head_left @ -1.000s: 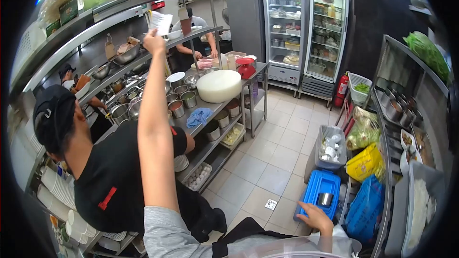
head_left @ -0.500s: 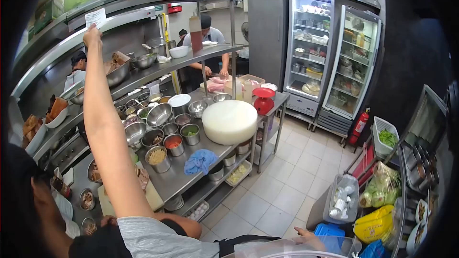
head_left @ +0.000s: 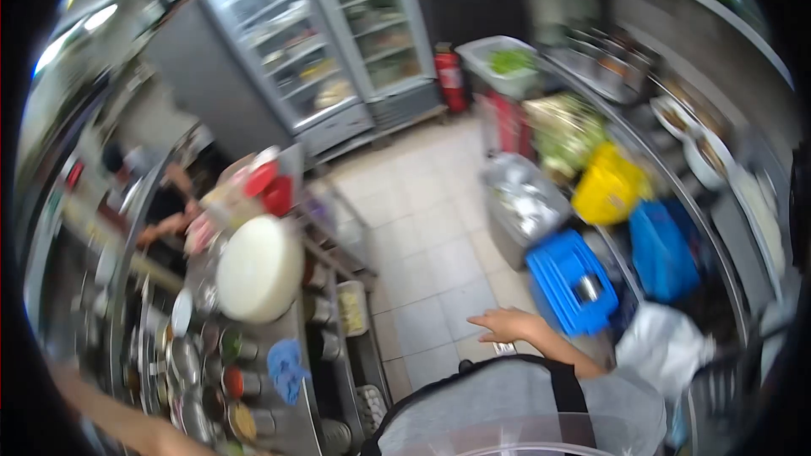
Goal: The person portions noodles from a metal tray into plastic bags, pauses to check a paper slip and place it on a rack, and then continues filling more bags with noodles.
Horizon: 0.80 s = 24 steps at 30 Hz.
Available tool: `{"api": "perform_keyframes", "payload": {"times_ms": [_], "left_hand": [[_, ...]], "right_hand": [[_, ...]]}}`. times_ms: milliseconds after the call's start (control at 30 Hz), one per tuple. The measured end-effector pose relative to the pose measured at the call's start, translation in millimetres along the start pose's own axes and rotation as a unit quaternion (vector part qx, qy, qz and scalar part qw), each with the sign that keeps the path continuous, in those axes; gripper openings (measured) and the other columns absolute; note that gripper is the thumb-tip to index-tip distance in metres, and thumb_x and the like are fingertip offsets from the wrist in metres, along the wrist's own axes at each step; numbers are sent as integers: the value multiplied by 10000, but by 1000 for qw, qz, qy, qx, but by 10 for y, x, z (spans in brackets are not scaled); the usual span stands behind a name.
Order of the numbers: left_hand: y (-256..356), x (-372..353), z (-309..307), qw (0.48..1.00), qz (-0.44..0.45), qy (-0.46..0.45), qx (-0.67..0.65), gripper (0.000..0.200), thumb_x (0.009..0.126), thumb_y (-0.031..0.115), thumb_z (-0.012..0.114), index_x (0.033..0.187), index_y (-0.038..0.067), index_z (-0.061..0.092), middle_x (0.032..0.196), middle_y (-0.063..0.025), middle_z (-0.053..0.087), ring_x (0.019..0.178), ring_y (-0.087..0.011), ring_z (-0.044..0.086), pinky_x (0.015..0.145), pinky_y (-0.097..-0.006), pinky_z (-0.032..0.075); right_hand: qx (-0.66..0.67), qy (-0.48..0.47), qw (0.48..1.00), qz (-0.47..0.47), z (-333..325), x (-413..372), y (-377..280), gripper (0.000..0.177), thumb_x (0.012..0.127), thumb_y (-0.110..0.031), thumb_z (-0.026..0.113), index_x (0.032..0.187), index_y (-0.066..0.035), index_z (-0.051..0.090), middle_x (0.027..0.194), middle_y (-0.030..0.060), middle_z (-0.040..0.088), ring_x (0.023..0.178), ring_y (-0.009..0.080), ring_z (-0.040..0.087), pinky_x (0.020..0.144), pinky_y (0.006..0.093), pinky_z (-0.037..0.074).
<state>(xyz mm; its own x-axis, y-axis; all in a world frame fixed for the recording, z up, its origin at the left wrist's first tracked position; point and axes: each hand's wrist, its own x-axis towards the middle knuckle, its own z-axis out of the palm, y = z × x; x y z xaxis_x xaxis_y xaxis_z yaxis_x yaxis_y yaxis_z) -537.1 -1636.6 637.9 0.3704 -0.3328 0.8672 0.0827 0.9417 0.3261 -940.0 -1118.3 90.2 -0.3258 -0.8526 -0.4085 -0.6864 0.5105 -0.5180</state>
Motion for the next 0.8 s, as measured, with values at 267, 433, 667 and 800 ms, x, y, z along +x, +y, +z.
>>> {"api": "perform_keyframes", "payload": {"times_ms": [267, 433, 667, 800], "left_hand": [[1432, -2801, 1653, 949, 52, -119, -288, 520, 863, 211, 511, 1290, -2, 305, 1324, -146, 319, 1249, -296, 281, 1025, -527, 244], [2945, -4812, 2313, 857, -122, -238, -440, 705, 841, 267, 553, 1393, -25, 224, 1444, -173, 236, 1342, -334, 229, 1085, -553, 212], [5050, -7161, 1696, 721, 71, -441, -529, 571, 847, 116, 551, 1369, 66, 326, 1455, -218, 140, 1323, -364, 250, 1022, -467, 313], [6143, -7732, 1047, 648, 32, -413, -639, 555, 823, 56, 554, 1343, 95, 364, 1441, -206, 134, 1313, -406, 237, 1039, -494, 286]], "right_hand": [[104, 127, 974, 155, 491, -1613, 588, 555, 883, -392, 518, 1359, -152, 365, 1136, 164, 551, 1050, 354, 539, 881, 465, 431], [163, 286, 891, 312, 1155, -3041, 771, 554, 879, -374, 529, 1355, -141, 368, 1129, 174, 551, 1046, 355, 539, 869, 463, 441], [226, 367, 723, 540, 1979, -4642, 263, 535, 867, -350, 548, 1340, -156, 390, 1187, 189, 524, 1055, 375, 538, 871, 457, 442], [229, 485, 637, 553, 2453, -4991, 3, 548, 874, -349, 542, 1354, -145, 373, 1172, 203, 531, 1049, 377, 538, 874, 443, 444]]}}
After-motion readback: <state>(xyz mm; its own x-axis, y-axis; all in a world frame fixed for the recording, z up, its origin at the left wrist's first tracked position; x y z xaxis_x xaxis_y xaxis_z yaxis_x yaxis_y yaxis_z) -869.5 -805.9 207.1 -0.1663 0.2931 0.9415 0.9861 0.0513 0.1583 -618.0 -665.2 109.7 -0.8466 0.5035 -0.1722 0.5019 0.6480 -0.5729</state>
